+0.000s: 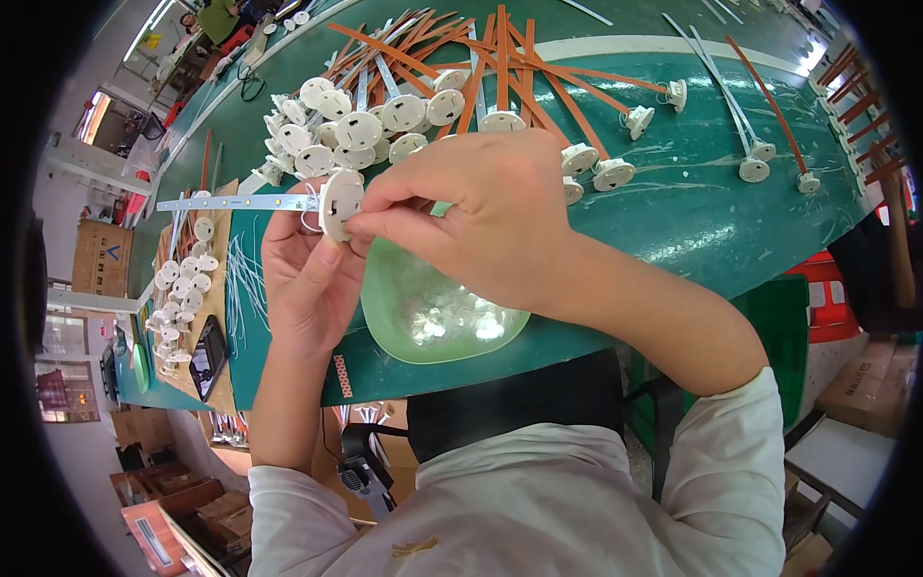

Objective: The recorder is assembling LED light strips by manually attaching circular plastic bases onto the strips.

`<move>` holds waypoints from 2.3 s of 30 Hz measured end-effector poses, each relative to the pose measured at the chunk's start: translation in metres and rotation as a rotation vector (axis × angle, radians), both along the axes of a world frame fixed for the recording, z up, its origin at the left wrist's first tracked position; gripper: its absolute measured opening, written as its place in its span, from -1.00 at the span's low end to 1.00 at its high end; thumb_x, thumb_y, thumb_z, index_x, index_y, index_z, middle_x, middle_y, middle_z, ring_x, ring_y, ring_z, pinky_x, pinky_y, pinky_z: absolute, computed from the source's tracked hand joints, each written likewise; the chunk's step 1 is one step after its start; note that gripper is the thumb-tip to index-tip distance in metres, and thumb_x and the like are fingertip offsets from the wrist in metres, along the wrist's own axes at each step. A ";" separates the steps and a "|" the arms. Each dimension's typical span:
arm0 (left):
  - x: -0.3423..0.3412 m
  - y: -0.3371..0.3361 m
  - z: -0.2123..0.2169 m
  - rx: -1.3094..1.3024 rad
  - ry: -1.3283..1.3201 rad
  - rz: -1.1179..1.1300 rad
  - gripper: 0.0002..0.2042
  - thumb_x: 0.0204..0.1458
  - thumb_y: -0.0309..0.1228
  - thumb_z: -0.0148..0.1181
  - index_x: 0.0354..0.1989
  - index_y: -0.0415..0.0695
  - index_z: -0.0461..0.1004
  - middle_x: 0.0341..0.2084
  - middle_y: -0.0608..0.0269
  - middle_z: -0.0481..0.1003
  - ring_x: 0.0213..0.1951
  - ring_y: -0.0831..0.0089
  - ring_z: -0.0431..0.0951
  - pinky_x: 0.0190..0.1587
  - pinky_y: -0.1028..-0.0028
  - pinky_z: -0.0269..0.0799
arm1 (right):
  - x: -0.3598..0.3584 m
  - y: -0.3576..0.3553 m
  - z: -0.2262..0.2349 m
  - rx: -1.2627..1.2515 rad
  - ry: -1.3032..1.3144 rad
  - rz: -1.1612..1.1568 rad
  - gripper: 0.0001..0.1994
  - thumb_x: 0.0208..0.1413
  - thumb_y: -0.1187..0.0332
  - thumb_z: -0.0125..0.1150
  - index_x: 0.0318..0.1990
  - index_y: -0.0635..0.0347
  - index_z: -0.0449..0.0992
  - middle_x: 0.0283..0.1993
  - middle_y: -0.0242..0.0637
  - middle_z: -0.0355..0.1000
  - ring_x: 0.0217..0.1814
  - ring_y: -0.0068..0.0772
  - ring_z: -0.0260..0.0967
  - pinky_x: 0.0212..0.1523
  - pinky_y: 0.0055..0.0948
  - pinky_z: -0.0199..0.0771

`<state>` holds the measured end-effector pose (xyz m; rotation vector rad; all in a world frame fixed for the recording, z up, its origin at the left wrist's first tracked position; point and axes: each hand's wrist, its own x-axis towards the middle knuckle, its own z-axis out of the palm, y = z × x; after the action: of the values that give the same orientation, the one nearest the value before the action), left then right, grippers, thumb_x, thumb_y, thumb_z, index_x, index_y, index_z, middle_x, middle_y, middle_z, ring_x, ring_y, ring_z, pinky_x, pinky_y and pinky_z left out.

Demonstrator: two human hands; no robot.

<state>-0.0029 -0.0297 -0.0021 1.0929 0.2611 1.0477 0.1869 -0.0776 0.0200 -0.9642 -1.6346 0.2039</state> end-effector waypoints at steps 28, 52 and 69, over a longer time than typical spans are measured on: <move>0.006 -0.006 -0.005 0.074 -0.083 0.098 -0.56 -0.06 -0.70 0.31 0.04 -0.29 0.37 -0.06 -0.02 0.53 0.01 0.25 0.55 0.11 0.27 0.44 | -0.014 0.004 -0.011 0.331 -0.144 -0.059 -0.87 -0.10 0.61 0.30 -0.34 0.35 0.54 -0.45 -0.15 0.51 -0.55 -0.26 0.46 -0.57 -0.46 0.43; 0.001 0.009 -0.010 0.067 0.093 0.190 -0.67 0.10 -0.60 0.17 0.06 -0.34 0.37 -0.09 0.05 0.52 -0.02 0.28 0.55 0.10 0.30 0.46 | 0.004 -0.003 0.014 0.030 -0.296 -0.086 -0.61 -0.31 0.37 0.53 -0.23 0.14 0.54 -0.41 -0.32 0.49 -0.42 -0.35 0.50 -0.44 -0.48 0.47; 0.003 0.004 -0.007 0.532 0.554 0.398 -0.86 0.00 -0.59 0.26 -0.58 -0.28 0.53 -0.69 0.19 0.53 -0.68 0.52 0.48 -0.54 0.54 0.37 | 0.089 -0.055 0.014 0.219 -0.382 -0.536 -0.68 -0.19 0.39 0.46 -0.20 0.20 0.57 -0.23 -0.22 0.57 -0.19 -0.22 0.55 -0.18 -0.34 0.56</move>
<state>0.0006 -0.0252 -0.0092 1.8670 0.6912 1.1790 0.2759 -0.1324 0.0337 -1.2815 -1.6256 -0.5415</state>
